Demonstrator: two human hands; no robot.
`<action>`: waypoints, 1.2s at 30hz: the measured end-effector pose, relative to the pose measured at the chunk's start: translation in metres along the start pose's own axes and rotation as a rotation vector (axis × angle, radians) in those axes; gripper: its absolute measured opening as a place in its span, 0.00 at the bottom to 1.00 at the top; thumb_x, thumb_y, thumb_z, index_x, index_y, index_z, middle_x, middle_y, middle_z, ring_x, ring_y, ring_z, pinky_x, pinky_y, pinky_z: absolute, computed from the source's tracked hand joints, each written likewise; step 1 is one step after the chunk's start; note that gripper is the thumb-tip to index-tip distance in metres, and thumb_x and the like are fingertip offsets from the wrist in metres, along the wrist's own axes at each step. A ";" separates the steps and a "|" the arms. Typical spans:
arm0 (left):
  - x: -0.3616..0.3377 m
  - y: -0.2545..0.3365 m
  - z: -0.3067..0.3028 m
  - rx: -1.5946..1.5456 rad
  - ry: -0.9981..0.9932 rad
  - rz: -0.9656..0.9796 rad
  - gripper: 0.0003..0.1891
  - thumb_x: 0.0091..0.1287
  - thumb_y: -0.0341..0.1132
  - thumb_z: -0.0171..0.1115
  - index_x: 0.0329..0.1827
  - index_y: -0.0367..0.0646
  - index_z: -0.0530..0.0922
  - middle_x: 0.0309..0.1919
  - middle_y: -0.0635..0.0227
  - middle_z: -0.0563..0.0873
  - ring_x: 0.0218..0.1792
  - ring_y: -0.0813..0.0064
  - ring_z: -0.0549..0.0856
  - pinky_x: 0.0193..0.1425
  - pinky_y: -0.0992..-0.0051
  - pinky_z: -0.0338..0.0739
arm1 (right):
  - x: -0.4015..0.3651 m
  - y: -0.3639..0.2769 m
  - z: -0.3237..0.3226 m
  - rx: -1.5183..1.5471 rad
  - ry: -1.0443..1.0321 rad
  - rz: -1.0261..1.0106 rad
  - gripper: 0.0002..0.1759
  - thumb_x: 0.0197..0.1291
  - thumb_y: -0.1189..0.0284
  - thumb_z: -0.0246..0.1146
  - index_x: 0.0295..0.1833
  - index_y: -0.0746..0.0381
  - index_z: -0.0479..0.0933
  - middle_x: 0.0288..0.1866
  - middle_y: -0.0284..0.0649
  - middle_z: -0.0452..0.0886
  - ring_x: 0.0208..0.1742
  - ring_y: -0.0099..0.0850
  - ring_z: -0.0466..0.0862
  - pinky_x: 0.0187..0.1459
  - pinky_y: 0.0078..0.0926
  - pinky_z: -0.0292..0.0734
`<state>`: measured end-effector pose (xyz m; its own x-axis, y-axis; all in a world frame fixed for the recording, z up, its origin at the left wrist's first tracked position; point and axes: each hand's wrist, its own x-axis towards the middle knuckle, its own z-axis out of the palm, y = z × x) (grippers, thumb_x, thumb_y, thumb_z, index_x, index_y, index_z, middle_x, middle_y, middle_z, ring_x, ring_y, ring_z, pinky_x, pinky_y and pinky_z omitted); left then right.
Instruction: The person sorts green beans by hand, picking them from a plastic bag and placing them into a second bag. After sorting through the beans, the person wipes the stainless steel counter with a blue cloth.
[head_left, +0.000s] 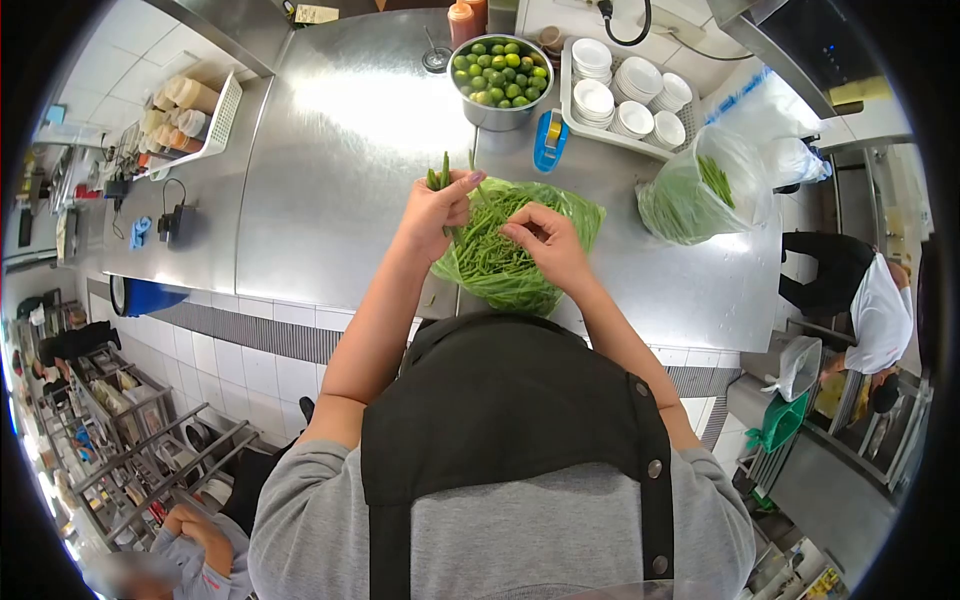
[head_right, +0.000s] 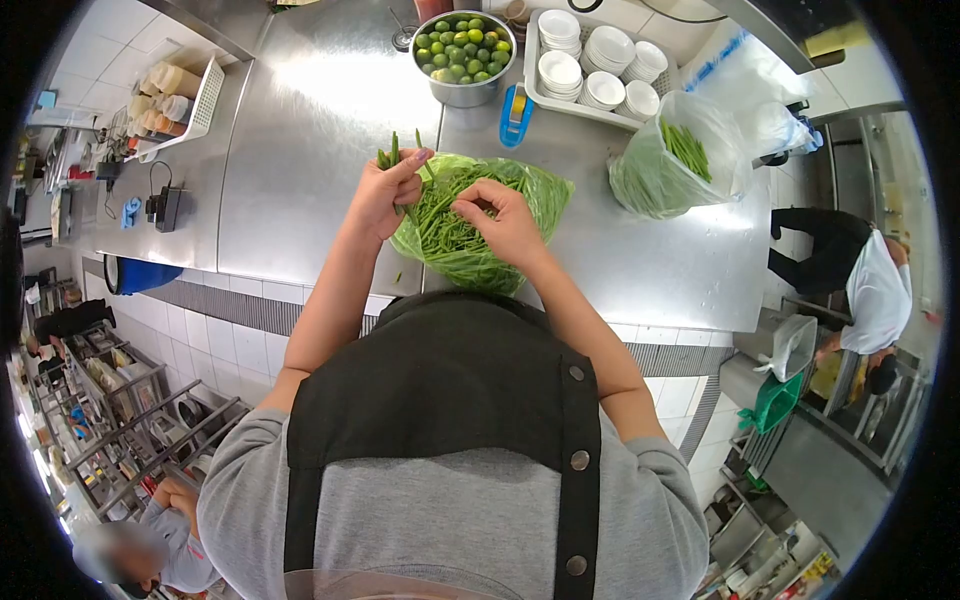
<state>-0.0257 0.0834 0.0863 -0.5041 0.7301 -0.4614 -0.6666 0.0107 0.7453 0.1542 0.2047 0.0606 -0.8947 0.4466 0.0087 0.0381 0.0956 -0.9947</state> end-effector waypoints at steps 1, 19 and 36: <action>0.002 0.000 -0.001 -0.024 0.013 0.006 0.09 0.67 0.33 0.75 0.39 0.39 0.83 0.18 0.84 0.68 0.18 0.90 0.62 0.22 0.82 0.52 | 0.001 -0.007 0.003 -0.058 0.059 -0.078 0.04 0.69 0.77 0.67 0.43 0.67 0.82 0.40 0.34 0.84 0.39 0.20 0.80 0.44 0.20 0.75; 0.043 -0.084 -0.040 1.420 0.179 0.221 0.16 0.49 0.41 0.82 0.37 0.42 0.90 0.29 0.50 0.89 0.30 0.59 0.90 0.41 0.64 0.83 | -0.006 -0.011 -0.018 -0.285 -0.147 0.108 0.10 0.60 0.76 0.70 0.47 0.66 0.84 0.42 0.40 0.84 0.38 0.29 0.85 0.44 0.28 0.81; -0.015 -0.019 0.024 1.077 0.042 0.295 0.13 0.56 0.35 0.78 0.41 0.37 0.89 0.22 0.59 0.87 0.23 0.77 0.84 0.31 0.71 0.78 | 0.020 -0.010 -0.012 -0.326 0.154 0.078 0.07 0.65 0.74 0.69 0.44 0.67 0.83 0.32 0.35 0.84 0.34 0.23 0.80 0.38 0.25 0.74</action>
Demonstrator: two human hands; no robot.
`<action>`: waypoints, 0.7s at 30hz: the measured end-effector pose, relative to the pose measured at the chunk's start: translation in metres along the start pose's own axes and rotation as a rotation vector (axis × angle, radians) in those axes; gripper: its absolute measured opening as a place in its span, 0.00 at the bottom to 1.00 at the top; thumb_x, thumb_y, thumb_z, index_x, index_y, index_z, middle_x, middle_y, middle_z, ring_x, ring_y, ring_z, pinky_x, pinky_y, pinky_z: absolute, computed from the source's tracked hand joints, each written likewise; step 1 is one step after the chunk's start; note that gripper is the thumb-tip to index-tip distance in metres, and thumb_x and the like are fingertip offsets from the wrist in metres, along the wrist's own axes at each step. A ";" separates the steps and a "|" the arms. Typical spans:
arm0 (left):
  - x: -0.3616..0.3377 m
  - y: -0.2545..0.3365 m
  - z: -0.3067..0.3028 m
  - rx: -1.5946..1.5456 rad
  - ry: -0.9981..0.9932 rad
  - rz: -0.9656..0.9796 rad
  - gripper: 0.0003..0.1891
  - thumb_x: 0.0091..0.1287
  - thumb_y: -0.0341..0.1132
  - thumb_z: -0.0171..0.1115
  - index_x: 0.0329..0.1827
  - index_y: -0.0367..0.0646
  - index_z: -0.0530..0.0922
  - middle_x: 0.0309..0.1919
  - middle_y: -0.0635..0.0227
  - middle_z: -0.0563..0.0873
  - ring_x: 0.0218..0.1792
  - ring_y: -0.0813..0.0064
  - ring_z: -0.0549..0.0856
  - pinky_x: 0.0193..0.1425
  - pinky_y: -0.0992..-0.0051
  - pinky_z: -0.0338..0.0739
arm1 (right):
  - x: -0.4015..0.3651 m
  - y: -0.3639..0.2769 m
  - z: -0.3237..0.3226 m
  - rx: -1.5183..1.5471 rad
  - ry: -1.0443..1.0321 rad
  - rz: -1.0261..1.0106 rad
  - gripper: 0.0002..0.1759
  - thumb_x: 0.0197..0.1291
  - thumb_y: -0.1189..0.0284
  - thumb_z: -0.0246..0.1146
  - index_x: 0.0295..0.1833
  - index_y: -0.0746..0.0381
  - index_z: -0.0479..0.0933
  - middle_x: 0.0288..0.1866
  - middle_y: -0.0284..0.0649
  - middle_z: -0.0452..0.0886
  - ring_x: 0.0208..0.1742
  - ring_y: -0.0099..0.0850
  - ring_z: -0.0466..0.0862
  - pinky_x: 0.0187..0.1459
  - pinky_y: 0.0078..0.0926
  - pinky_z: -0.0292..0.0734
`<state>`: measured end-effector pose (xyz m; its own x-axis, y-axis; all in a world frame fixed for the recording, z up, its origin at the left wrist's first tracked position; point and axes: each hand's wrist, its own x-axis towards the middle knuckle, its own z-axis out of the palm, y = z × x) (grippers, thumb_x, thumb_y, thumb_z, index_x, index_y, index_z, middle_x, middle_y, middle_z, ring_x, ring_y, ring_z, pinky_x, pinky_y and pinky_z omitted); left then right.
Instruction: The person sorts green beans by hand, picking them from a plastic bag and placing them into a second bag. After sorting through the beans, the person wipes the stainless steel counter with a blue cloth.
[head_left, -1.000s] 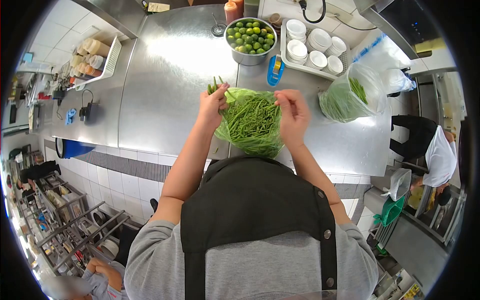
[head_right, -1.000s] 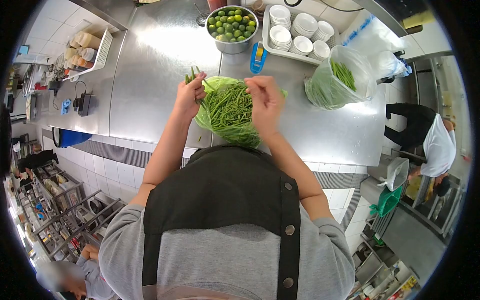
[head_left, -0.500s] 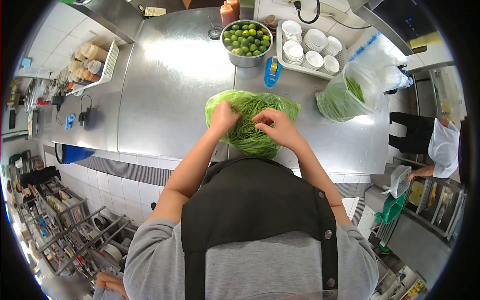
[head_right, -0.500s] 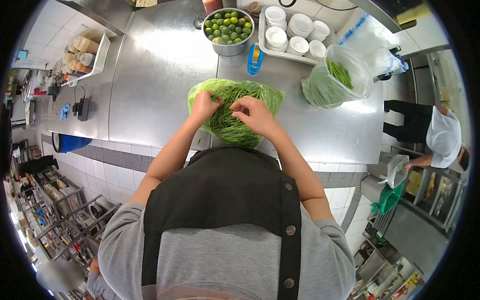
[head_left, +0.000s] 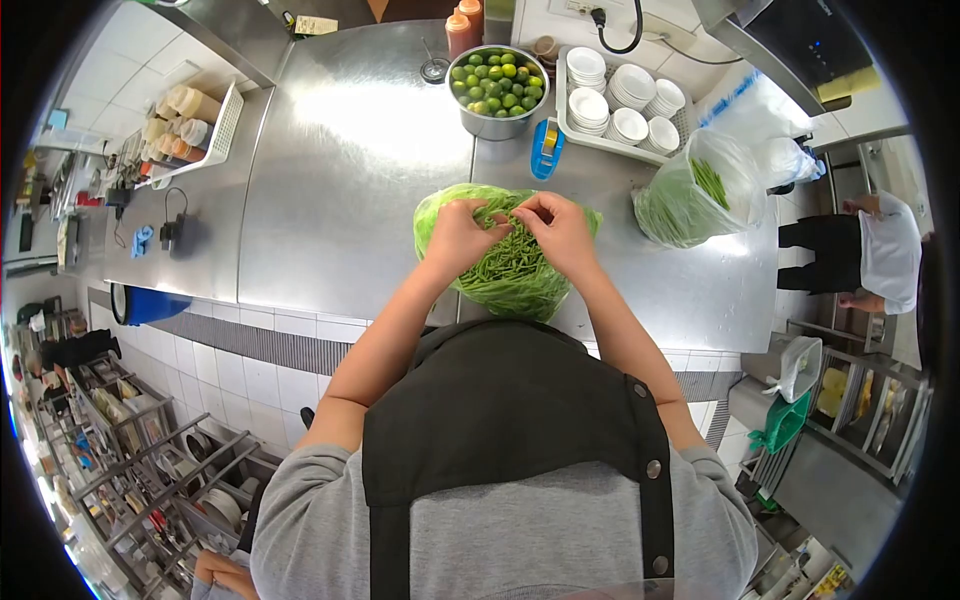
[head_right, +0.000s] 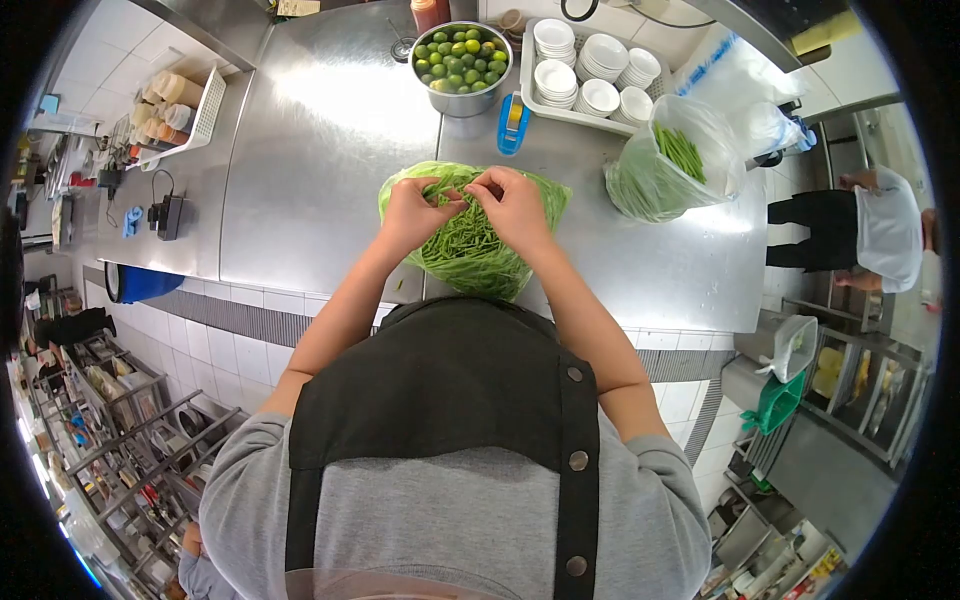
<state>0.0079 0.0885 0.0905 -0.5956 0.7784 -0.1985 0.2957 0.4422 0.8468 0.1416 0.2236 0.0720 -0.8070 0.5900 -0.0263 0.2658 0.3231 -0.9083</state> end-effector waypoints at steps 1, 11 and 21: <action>-0.001 0.001 0.001 0.022 0.011 0.005 0.13 0.56 0.35 0.78 0.41 0.37 0.89 0.22 0.59 0.87 0.23 0.75 0.84 0.31 0.70 0.78 | 0.000 -0.002 0.001 -0.047 0.013 -0.033 0.06 0.64 0.76 0.69 0.43 0.67 0.83 0.32 0.37 0.84 0.34 0.26 0.81 0.38 0.26 0.75; 0.004 -0.013 0.003 -0.245 0.106 -0.032 0.11 0.58 0.33 0.78 0.38 0.35 0.88 0.17 0.71 0.81 0.19 0.82 0.77 0.25 0.76 0.70 | 0.010 0.065 -0.010 -0.436 -0.047 -0.185 0.06 0.56 0.77 0.71 0.40 0.63 0.84 0.37 0.46 0.80 0.44 0.46 0.83 0.48 0.39 0.80; 0.017 -0.010 -0.032 -1.084 0.114 -0.156 0.05 0.67 0.28 0.73 0.38 0.41 0.83 0.20 0.87 0.68 0.17 0.93 0.59 0.19 0.83 0.50 | -0.014 -0.017 0.004 0.193 -0.534 0.107 0.15 0.59 0.69 0.77 0.49 0.64 0.86 0.34 0.32 0.85 0.36 0.20 0.82 0.41 0.22 0.77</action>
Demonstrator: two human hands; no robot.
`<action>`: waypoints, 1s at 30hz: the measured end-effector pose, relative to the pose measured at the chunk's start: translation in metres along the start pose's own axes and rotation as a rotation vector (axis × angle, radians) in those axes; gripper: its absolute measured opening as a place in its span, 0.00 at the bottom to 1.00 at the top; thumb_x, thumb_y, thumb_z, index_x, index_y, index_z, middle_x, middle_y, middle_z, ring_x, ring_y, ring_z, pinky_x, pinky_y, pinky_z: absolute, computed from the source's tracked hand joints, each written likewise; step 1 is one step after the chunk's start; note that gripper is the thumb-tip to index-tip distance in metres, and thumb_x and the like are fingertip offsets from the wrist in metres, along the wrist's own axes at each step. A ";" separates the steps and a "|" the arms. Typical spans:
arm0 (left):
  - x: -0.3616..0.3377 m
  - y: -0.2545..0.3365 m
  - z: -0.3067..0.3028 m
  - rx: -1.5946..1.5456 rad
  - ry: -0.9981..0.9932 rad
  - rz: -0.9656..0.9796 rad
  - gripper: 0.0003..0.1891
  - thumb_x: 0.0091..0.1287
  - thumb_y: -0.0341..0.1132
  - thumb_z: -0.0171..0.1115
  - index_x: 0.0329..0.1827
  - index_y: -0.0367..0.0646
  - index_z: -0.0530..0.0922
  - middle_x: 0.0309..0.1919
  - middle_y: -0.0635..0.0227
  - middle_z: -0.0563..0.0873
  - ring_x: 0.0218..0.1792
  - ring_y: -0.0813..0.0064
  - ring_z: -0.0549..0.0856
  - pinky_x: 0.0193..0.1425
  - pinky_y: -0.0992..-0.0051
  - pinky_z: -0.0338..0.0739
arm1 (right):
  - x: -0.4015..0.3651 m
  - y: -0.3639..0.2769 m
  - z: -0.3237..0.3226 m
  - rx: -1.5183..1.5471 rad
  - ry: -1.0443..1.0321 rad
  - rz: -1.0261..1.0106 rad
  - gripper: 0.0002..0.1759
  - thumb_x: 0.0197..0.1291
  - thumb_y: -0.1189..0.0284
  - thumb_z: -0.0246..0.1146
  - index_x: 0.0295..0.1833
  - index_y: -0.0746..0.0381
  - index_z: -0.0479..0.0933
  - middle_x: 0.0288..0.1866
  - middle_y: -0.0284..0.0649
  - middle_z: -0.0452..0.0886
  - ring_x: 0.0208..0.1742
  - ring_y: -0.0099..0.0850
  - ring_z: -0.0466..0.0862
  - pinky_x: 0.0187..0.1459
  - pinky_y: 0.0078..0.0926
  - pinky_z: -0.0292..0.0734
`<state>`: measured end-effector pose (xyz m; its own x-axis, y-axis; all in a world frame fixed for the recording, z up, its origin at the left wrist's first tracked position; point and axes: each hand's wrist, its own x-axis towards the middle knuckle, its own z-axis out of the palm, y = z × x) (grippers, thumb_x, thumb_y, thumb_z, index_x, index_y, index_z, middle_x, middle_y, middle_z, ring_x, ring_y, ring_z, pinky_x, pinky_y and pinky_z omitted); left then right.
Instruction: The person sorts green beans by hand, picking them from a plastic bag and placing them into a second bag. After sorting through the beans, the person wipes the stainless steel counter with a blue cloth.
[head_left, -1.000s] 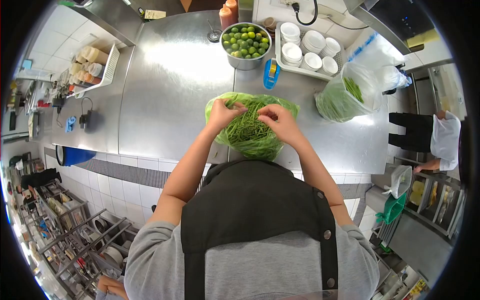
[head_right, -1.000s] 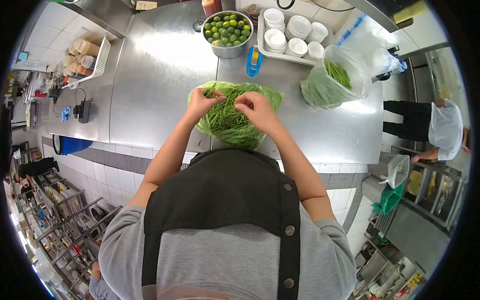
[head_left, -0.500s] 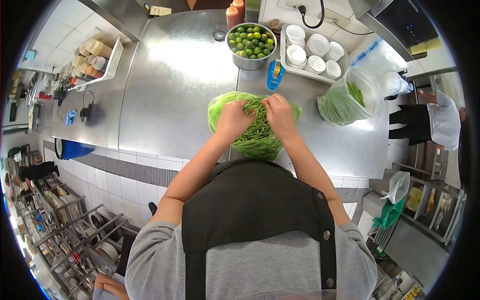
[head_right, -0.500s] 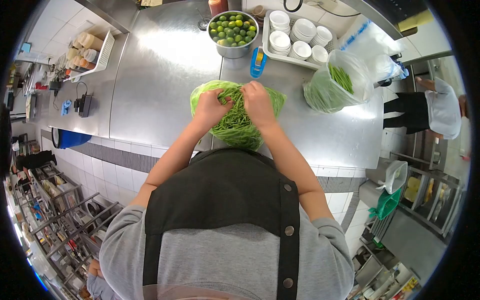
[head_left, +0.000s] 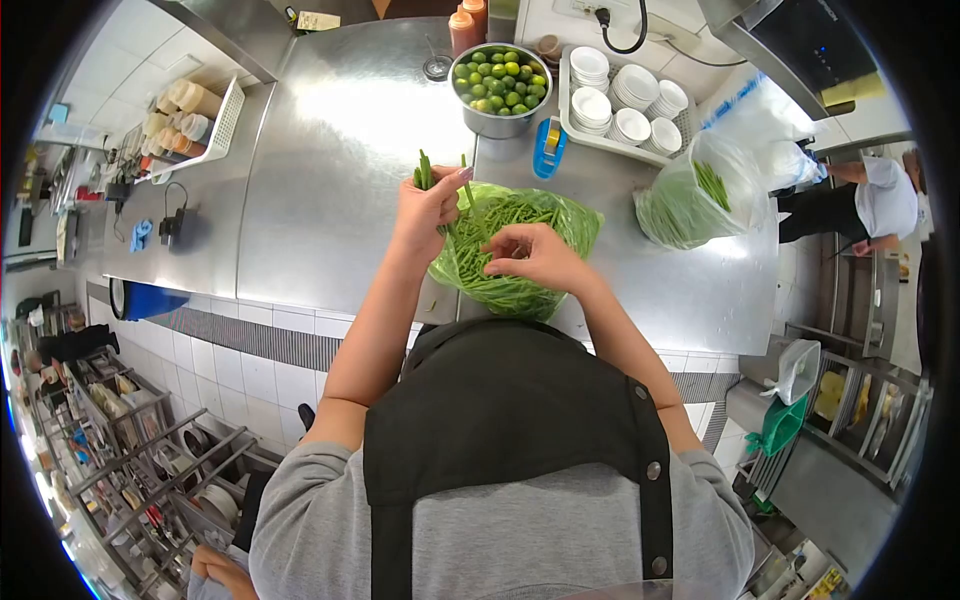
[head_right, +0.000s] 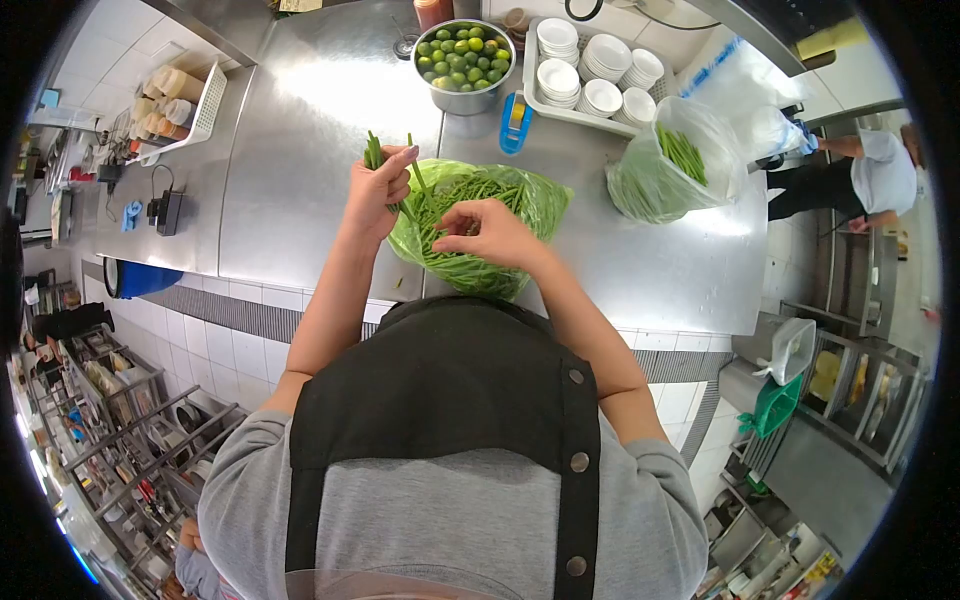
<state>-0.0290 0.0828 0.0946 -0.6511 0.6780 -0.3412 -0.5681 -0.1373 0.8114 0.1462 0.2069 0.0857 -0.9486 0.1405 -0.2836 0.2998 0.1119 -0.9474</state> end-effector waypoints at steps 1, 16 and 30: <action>0.001 0.000 0.000 -0.014 0.003 -0.003 0.05 0.67 0.28 0.73 0.38 0.41 0.83 0.20 0.86 0.68 0.17 0.93 0.59 0.19 0.83 0.50 | 0.002 -0.004 0.004 -0.018 0.052 -0.003 0.15 0.59 0.68 0.76 0.47 0.65 0.86 0.34 0.34 0.85 0.36 0.21 0.82 0.40 0.24 0.76; 0.020 -0.041 -0.022 -0.122 0.268 -0.037 0.06 0.70 0.31 0.70 0.41 0.42 0.80 0.23 0.81 0.72 0.19 0.88 0.66 0.23 0.82 0.60 | -0.013 -0.040 0.001 0.044 0.225 -0.352 0.10 0.72 0.72 0.62 0.40 0.68 0.81 0.34 0.41 0.83 0.36 0.32 0.84 0.42 0.30 0.79; 0.044 -0.120 -0.033 1.203 0.056 0.140 0.12 0.51 0.37 0.80 0.32 0.38 0.89 0.25 0.54 0.89 0.29 0.61 0.89 0.39 0.62 0.82 | -0.022 0.037 -0.020 -0.393 0.104 -0.074 0.08 0.62 0.75 0.67 0.45 0.65 0.86 0.40 0.46 0.86 0.43 0.42 0.86 0.48 0.36 0.81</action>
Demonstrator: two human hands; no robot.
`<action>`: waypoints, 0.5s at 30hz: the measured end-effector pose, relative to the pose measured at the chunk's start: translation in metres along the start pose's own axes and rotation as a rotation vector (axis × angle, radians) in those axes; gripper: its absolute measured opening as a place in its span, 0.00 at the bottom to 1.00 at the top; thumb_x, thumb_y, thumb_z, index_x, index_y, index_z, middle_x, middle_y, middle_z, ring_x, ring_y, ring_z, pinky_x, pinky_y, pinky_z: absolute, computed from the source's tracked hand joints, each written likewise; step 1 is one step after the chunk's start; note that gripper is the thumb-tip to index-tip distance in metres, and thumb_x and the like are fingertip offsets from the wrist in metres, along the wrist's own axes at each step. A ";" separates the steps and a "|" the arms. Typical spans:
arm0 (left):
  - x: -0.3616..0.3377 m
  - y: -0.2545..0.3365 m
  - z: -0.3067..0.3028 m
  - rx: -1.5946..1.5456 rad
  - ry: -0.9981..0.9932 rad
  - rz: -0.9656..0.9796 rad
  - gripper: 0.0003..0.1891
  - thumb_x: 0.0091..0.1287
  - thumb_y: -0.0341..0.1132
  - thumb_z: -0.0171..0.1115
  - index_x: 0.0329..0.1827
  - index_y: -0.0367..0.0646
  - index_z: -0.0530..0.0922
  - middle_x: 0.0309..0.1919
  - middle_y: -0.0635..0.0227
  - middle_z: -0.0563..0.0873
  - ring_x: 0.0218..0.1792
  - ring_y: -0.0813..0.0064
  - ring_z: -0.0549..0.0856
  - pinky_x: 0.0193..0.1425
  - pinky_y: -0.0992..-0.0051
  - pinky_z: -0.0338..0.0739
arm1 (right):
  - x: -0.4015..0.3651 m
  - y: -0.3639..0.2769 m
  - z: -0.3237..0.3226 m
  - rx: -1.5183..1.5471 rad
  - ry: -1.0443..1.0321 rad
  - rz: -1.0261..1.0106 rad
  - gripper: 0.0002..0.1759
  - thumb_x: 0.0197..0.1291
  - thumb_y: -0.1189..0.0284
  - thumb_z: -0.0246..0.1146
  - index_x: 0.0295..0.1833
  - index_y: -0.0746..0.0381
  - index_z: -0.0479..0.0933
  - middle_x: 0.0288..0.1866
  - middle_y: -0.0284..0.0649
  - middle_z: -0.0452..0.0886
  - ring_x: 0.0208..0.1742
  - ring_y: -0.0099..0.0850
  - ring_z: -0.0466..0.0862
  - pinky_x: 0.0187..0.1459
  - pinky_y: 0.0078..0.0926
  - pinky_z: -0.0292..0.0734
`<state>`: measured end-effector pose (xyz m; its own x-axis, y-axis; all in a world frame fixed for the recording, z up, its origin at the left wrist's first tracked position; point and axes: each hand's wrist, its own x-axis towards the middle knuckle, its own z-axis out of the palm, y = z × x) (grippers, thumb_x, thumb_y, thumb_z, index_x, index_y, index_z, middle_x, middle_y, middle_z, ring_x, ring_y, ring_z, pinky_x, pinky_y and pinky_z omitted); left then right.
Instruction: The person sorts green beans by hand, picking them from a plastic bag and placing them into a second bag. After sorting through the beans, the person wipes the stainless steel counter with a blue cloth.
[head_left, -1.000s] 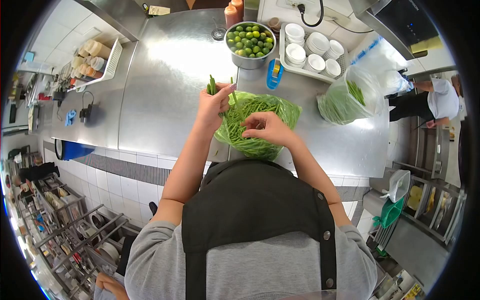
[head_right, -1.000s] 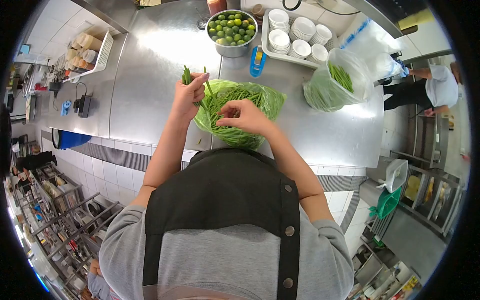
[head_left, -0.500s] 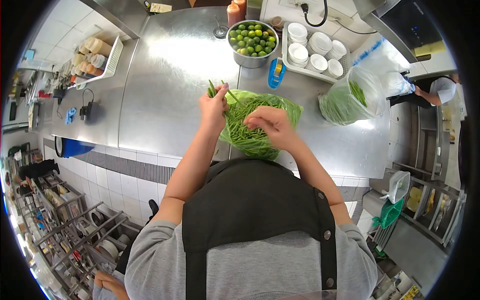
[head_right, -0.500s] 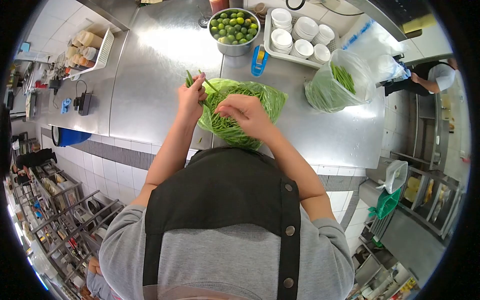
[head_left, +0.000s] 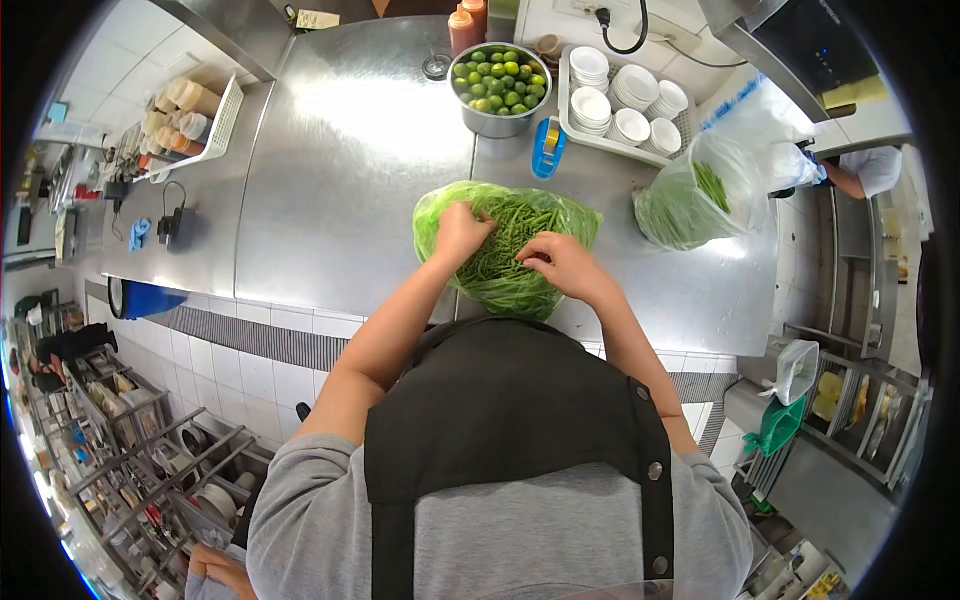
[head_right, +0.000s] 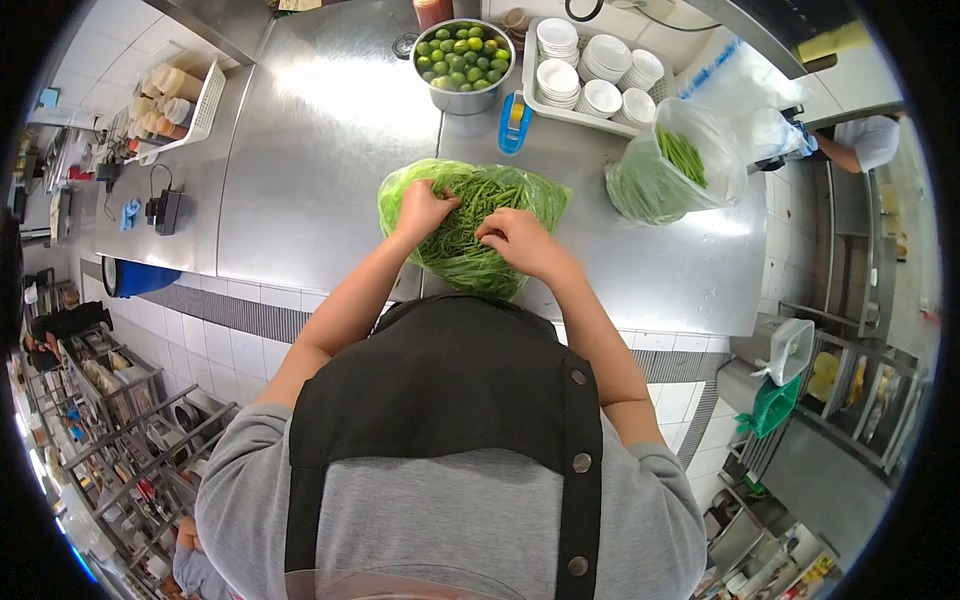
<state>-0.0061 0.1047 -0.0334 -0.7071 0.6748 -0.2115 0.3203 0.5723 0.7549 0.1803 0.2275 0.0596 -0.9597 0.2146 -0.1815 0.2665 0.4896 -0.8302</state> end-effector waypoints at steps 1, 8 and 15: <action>0.002 -0.003 0.005 0.004 0.006 0.046 0.13 0.50 0.37 0.80 0.32 0.38 0.88 0.25 0.54 0.89 0.29 0.60 0.89 0.39 0.62 0.82 | 0.000 0.000 0.001 0.009 0.004 0.012 0.08 0.62 0.75 0.67 0.45 0.65 0.86 0.40 0.46 0.86 0.43 0.42 0.86 0.48 0.36 0.81; 0.015 -0.011 0.009 -0.036 -0.058 0.115 0.11 0.54 0.34 0.76 0.37 0.39 0.87 0.30 0.54 0.90 0.31 0.60 0.88 0.39 0.64 0.82 | 0.002 0.014 0.004 0.081 0.109 0.024 0.08 0.63 0.74 0.68 0.45 0.66 0.86 0.39 0.44 0.84 0.40 0.38 0.85 0.46 0.34 0.80; -0.023 0.046 -0.021 -0.283 -0.039 0.342 0.10 0.60 0.29 0.75 0.41 0.38 0.83 0.32 0.63 0.89 0.29 0.79 0.82 0.33 0.74 0.79 | 0.023 -0.015 0.004 0.090 0.511 -0.063 0.06 0.63 0.75 0.69 0.42 0.66 0.84 0.34 0.41 0.81 0.34 0.34 0.82 0.39 0.30 0.77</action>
<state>0.0113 0.1056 0.0189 -0.5646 0.8231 0.0612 0.3432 0.1667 0.9244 0.1541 0.2214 0.0662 -0.8015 0.5833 0.1318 0.1796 0.4450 -0.8773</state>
